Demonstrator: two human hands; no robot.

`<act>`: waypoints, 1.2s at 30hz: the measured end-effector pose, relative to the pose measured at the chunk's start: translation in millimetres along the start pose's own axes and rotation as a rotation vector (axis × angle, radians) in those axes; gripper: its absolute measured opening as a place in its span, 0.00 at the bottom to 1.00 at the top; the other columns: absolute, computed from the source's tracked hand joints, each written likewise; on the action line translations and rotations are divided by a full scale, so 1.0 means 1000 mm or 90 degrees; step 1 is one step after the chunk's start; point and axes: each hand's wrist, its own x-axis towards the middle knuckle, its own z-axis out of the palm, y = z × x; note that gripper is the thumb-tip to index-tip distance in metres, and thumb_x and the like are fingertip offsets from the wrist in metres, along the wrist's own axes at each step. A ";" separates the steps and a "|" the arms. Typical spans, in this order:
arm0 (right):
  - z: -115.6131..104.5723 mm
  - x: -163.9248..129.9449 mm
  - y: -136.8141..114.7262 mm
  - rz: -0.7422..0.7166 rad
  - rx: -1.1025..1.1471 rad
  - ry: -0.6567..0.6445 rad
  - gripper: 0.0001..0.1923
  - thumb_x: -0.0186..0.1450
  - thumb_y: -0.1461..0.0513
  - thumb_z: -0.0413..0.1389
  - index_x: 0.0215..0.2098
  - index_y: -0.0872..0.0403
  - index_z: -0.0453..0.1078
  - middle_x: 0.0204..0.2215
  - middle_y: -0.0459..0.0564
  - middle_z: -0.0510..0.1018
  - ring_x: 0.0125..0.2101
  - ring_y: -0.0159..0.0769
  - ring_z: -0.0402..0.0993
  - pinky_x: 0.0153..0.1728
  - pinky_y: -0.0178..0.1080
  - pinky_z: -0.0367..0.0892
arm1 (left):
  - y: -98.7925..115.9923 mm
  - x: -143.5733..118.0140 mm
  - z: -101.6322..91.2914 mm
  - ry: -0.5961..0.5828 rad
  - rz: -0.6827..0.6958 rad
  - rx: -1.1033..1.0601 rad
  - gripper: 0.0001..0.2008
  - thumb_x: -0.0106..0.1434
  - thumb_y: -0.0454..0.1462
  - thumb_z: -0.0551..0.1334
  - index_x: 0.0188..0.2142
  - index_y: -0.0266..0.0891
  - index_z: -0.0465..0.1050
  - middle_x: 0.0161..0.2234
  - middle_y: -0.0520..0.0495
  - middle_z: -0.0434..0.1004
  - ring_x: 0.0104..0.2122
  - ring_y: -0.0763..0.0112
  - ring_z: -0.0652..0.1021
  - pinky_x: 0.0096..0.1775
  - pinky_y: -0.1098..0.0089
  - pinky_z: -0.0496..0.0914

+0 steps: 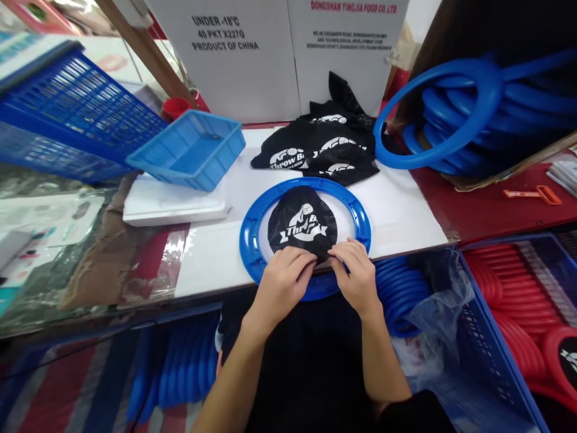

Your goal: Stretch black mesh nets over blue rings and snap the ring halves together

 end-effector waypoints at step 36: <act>-0.011 0.028 0.032 -0.192 0.099 -0.280 0.17 0.69 0.69 0.58 0.44 0.41 0.82 0.39 0.44 0.85 0.46 0.39 0.82 0.65 0.63 0.71 | -0.038 -0.001 -0.021 -0.002 0.200 -0.004 0.09 0.74 0.29 0.63 0.44 0.41 0.82 0.38 0.46 0.84 0.38 0.65 0.79 0.40 0.63 0.68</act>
